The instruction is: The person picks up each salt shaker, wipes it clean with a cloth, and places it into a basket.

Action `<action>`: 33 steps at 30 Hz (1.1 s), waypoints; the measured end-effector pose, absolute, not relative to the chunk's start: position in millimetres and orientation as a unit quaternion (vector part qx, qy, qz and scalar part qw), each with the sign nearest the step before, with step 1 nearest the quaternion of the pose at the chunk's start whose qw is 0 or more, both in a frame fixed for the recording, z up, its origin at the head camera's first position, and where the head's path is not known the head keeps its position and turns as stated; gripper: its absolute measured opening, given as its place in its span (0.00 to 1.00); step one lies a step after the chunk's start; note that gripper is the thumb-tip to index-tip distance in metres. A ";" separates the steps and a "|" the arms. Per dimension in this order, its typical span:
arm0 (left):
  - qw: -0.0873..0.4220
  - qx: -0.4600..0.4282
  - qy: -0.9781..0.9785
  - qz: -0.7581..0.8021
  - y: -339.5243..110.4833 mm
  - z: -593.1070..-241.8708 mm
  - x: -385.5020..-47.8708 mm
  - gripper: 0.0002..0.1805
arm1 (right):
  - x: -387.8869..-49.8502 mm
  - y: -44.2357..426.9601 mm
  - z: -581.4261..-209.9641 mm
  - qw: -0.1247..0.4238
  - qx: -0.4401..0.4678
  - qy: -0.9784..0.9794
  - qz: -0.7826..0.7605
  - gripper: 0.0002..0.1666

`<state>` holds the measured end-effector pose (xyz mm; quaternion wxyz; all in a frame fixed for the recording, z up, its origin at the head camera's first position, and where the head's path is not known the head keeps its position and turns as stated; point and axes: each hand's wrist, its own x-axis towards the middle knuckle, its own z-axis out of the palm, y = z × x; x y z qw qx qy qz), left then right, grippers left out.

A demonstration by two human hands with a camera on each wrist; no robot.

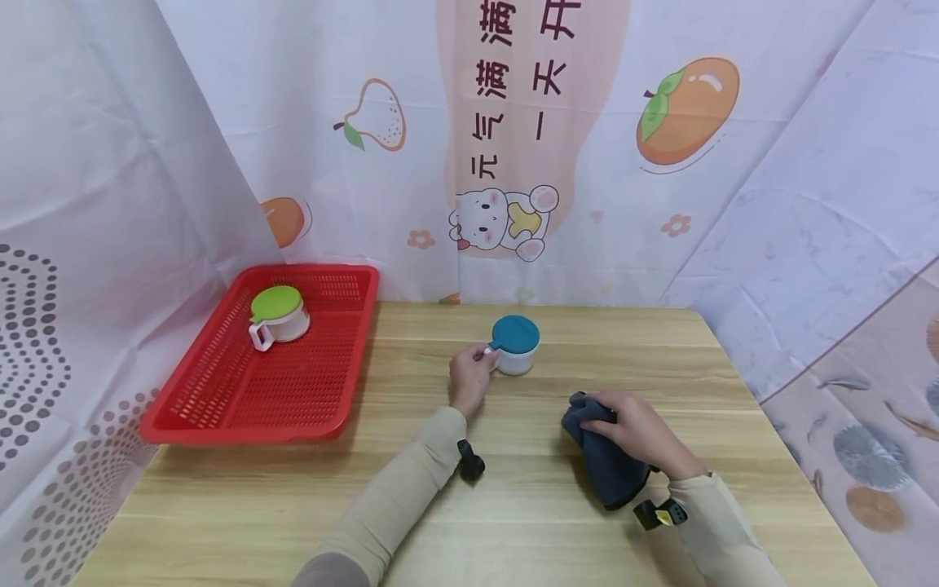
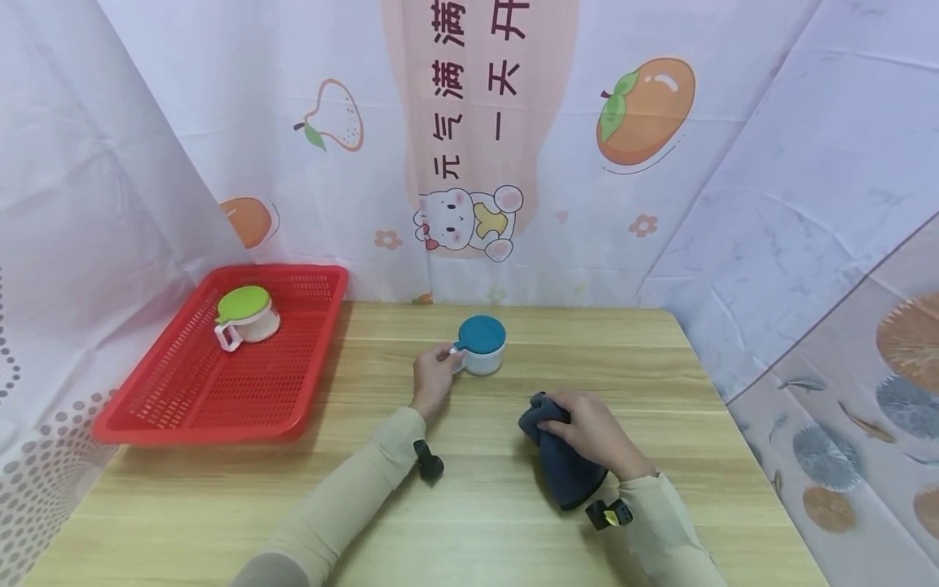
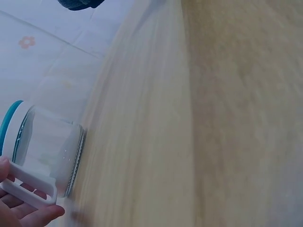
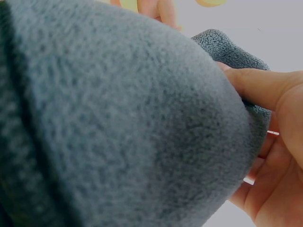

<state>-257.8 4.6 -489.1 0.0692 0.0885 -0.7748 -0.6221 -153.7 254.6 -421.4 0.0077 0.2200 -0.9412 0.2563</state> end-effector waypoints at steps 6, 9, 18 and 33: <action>0.046 0.095 -0.761 -0.640 -1.2 -485.8 -258.3 0.11 | -152.9 255.1 -422.7 0.018 0.220 -0.941 0.257 0.17; 0.046 0.094 -0.755 -0.647 -3.8 -481.4 -257.7 0.12 | -152.8 255.9 -423.3 0.022 0.219 -0.941 0.258 0.15; 0.054 0.086 -0.757 -0.646 -15.3 -473.6 -254.5 0.12 | -153.3 255.2 -422.1 0.040 0.224 -0.939 0.259 0.11; 0.016 0.066 -0.782 -0.620 -27.4 -457.4 -238.7 0.12 | -151.9 254.8 -420.7 0.044 0.237 -0.934 0.263 0.11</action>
